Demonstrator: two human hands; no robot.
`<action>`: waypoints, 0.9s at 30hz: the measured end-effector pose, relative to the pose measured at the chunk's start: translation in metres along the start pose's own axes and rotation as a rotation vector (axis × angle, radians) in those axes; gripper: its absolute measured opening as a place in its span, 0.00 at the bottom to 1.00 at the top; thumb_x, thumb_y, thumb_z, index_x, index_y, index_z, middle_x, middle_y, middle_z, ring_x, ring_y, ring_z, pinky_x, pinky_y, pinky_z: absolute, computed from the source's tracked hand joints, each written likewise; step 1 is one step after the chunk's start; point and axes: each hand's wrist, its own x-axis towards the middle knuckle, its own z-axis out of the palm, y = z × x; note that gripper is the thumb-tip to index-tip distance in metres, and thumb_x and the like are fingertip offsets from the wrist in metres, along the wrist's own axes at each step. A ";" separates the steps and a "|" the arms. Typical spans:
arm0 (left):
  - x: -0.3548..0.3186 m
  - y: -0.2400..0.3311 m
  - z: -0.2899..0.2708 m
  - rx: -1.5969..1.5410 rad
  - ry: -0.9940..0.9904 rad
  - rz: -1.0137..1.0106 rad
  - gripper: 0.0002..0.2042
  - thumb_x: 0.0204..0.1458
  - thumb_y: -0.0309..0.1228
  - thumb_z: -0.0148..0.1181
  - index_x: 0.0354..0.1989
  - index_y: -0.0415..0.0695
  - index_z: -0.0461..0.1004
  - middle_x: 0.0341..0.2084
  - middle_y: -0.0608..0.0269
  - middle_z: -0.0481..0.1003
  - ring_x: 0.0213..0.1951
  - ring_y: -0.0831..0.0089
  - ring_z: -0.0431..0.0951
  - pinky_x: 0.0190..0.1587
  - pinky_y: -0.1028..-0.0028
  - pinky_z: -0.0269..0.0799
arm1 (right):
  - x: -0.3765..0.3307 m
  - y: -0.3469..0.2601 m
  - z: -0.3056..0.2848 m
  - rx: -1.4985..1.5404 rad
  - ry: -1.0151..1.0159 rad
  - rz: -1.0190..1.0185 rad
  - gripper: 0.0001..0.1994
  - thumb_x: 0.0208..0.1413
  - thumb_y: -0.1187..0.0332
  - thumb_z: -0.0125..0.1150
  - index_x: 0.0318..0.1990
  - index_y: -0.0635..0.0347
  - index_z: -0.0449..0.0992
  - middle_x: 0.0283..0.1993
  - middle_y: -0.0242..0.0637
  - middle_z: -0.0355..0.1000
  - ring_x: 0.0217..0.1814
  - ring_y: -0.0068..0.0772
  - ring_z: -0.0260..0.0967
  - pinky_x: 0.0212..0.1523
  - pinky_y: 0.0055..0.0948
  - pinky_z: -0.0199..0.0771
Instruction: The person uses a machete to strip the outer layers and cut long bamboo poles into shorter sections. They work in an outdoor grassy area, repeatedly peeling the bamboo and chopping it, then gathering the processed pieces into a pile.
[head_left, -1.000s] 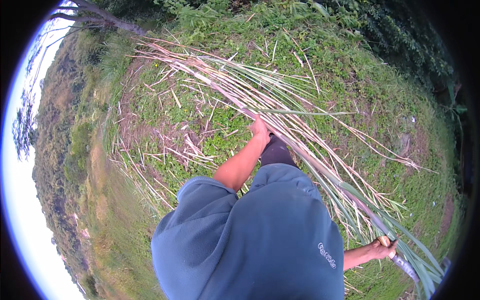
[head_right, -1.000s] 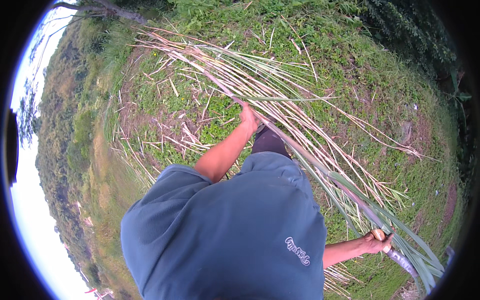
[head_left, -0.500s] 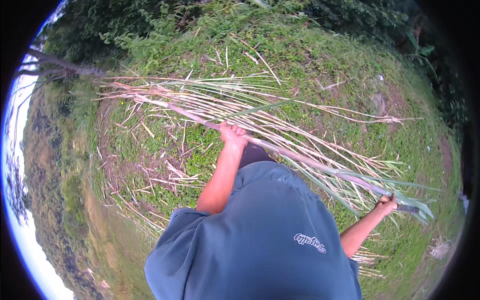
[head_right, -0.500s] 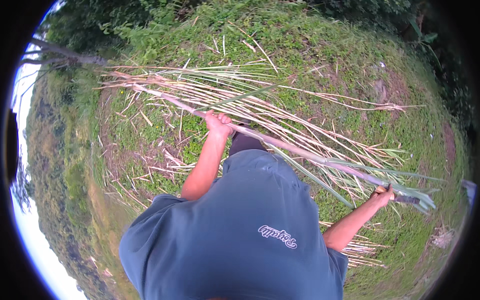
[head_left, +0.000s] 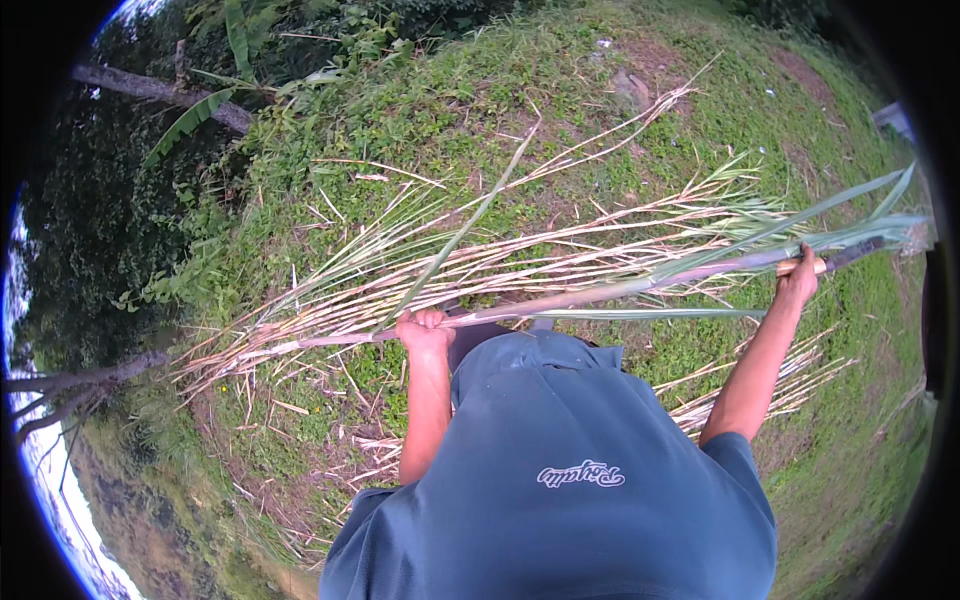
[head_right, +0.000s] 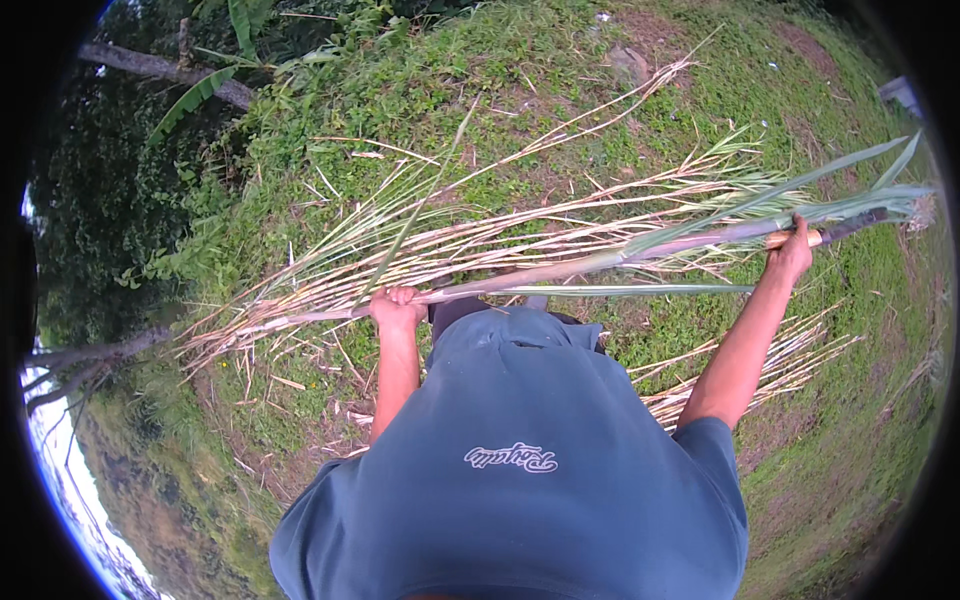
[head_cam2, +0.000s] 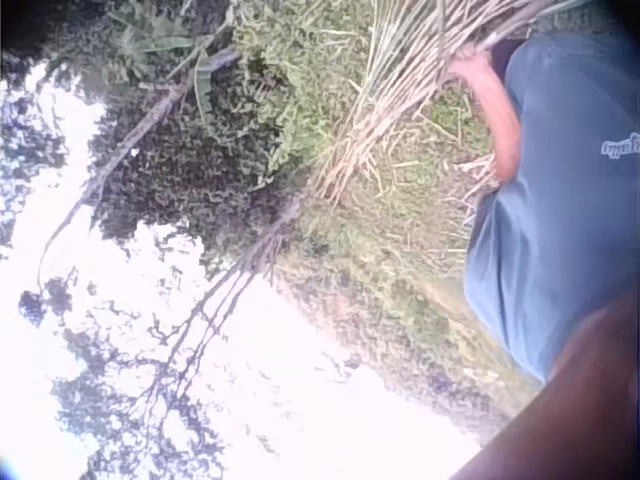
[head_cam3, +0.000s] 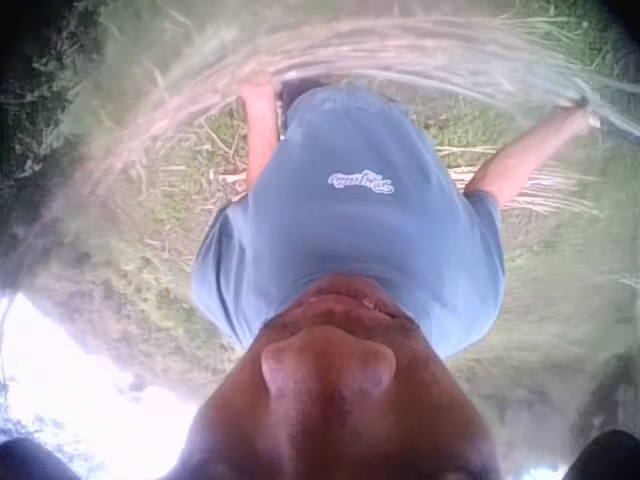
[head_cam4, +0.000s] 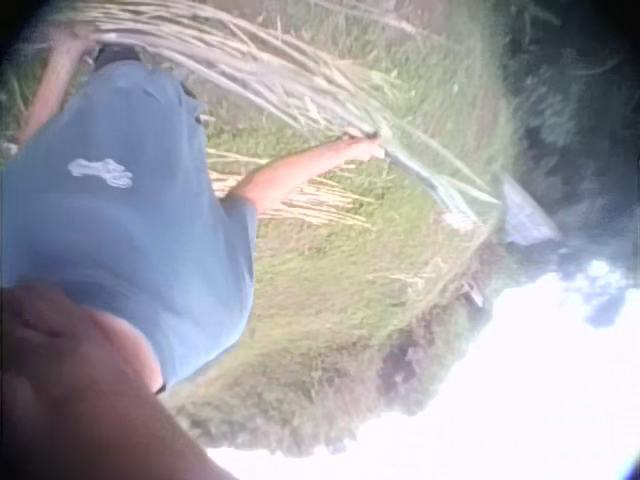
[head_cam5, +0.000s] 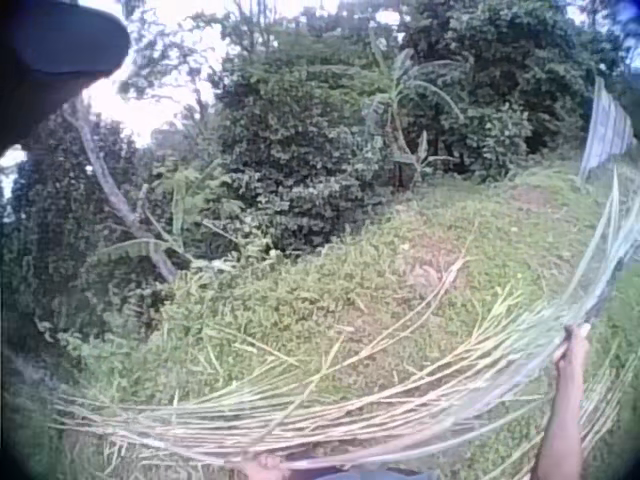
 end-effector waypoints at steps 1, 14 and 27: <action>-0.024 -0.002 0.005 -0.013 0.007 -0.009 0.16 0.58 0.39 0.39 0.17 0.51 0.54 0.10 0.70 0.52 0.12 0.74 0.49 0.16 0.73 0.50 | 0.008 0.002 -0.001 -0.045 0.098 0.068 0.18 0.42 0.75 0.73 0.37 0.72 0.70 0.36 0.40 0.72 0.33 0.36 0.72 0.32 0.36 0.79; -0.191 -0.047 0.033 0.252 -0.701 -0.202 0.12 0.63 0.37 0.47 0.27 0.49 0.64 0.23 0.66 0.68 0.42 0.64 0.73 0.54 0.58 0.63 | 0.110 0.051 -0.087 -0.242 0.245 0.238 0.18 0.42 0.73 0.70 0.21 0.49 0.59 0.19 0.32 0.64 0.12 0.25 0.58 0.08 0.24 0.58; -0.202 -0.051 0.134 0.450 -1.046 0.034 0.13 0.67 0.37 0.41 0.28 0.48 0.61 0.17 0.67 0.63 0.28 0.68 0.73 0.48 0.58 0.73 | -0.026 0.084 -0.194 -0.214 0.374 0.282 0.17 0.41 0.75 0.69 0.22 0.50 0.61 0.20 0.33 0.66 0.14 0.29 0.61 0.10 0.27 0.63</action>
